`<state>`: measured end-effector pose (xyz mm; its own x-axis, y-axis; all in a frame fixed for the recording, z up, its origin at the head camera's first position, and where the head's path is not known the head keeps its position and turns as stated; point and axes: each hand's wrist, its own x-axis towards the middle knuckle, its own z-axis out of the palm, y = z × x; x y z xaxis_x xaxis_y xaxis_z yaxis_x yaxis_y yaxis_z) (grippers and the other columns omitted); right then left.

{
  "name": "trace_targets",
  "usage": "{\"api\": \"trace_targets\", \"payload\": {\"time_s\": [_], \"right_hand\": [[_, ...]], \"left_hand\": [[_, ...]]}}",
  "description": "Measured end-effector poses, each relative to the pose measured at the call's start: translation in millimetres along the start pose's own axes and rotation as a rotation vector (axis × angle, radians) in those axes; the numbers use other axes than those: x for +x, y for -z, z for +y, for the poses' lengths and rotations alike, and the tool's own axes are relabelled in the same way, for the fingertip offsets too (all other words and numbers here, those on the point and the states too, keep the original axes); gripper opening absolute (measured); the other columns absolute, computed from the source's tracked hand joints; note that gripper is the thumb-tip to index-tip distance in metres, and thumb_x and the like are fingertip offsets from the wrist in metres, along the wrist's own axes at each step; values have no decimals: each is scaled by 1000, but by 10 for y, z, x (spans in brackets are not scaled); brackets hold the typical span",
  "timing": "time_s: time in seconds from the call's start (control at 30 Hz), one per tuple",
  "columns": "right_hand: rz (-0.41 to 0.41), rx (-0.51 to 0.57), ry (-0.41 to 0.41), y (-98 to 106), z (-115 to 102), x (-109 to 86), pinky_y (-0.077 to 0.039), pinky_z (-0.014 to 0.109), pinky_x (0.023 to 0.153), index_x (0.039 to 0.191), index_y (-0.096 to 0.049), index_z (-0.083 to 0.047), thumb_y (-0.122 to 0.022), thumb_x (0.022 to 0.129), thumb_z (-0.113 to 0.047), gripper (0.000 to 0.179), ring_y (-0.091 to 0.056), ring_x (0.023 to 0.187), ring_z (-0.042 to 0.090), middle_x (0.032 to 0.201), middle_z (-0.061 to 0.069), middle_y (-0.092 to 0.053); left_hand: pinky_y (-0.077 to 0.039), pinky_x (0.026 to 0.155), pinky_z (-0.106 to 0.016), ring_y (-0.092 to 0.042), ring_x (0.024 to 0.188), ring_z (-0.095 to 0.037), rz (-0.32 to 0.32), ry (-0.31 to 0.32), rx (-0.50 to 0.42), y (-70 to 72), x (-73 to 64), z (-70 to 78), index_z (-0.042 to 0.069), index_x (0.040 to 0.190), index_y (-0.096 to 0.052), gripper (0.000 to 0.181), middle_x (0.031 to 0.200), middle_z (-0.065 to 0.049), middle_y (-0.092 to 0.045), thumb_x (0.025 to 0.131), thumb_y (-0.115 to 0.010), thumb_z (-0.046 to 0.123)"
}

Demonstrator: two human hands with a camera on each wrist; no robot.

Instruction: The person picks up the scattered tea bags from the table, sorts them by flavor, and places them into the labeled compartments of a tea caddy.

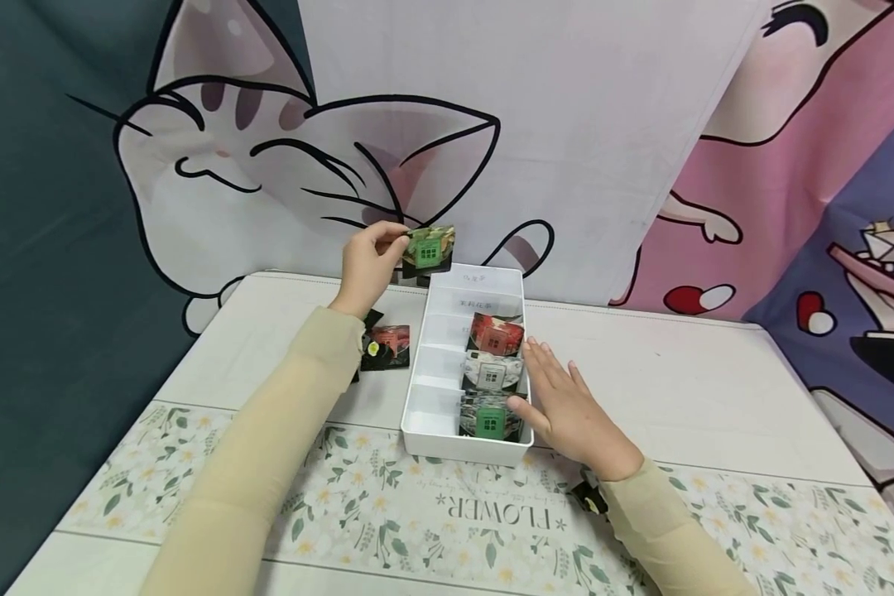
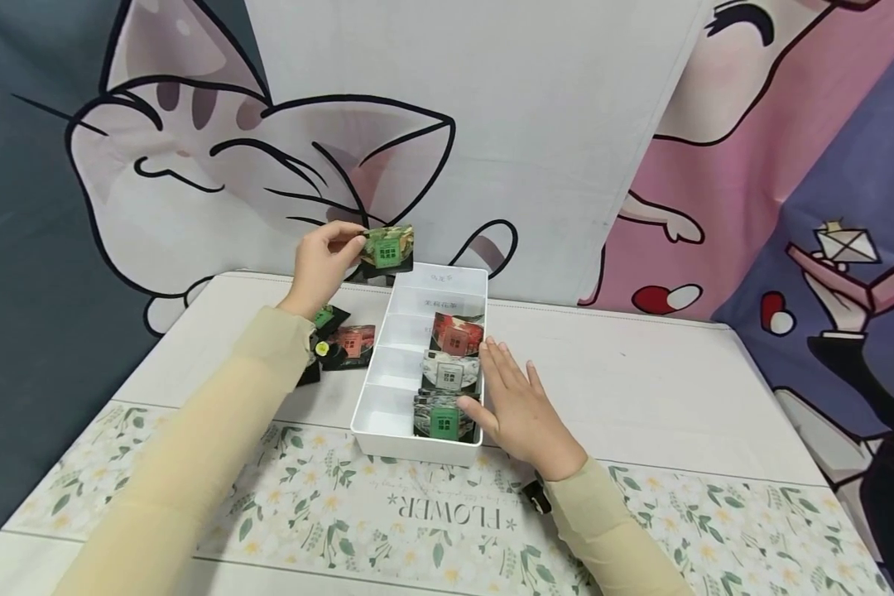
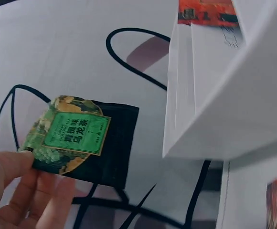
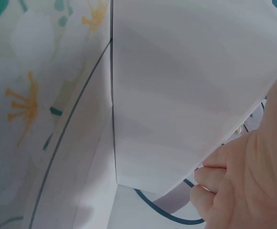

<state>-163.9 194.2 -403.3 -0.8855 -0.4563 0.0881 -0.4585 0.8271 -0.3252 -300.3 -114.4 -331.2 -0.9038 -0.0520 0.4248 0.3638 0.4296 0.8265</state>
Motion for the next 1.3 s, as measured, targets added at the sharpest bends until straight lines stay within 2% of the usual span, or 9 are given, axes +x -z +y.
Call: {"api": "trace_targets", "payload": {"time_s": [0.17,0.37,0.53,0.83,1.1,1.2,1.3], "right_hand": [[0,2,3,-4,6,-7,-3,62,124,163,-11,-3,-44,106,-53,82,-8,155,35,170,13,-8],[2,11,-1,-3,-2,-8,-3,61,124,163,-11,-4,-44,106,-53,83,-8,156,34,170,14,-9],[1,8,-4,-1,-5,-10,-5,62,123,163,-11,-3,-44,106,-53,83,-10,155,36,169,14,-9],[-7,12,-11,1,-1,-8,-3,61,124,163,-10,-4,-43,106,-54,83,-6,156,31,170,12,-7],[-4,20,-15,4,8,-10,-2,60,124,163,-10,-5,-43,106,-54,83,-5,156,30,170,11,-6],[-4,19,-15,3,10,-5,-3,61,124,163,-11,-4,-43,106,-55,83,-5,156,30,170,11,-6],[-4,22,-14,8,10,-2,-3,61,124,163,-10,-4,-44,106,-54,83,-6,156,31,170,11,-6]], "left_hand": [[-60,82,-26,-67,93,-25,-13,30,-135,-149,64,-30,3,121,-72,23,109,-14,-70,101,-65,13],[-60,87,-27,-65,94,-19,-24,63,-280,-319,128,-50,1,122,-71,24,112,-15,-67,101,-64,9],[-60,87,-26,-65,96,-19,-41,102,-339,-485,165,-35,1,123,-70,24,115,-15,-67,101,-63,6],[-60,87,-27,-67,101,-27,-83,176,-242,-676,143,-45,2,123,-72,24,115,-17,-68,101,-63,6],[-60,85,-28,-68,102,-27,-121,208,-142,-781,164,-138,2,120,-73,22,114,-16,-70,101,-62,6],[-60,85,-30,-68,102,-27,-137,220,-110,-818,165,-132,3,120,-73,22,114,-15,-70,102,-62,6],[-58,87,-34,-66,104,-26,-146,212,-33,-843,169,-119,5,120,-74,22,114,-12,-71,102,-63,8]]}}
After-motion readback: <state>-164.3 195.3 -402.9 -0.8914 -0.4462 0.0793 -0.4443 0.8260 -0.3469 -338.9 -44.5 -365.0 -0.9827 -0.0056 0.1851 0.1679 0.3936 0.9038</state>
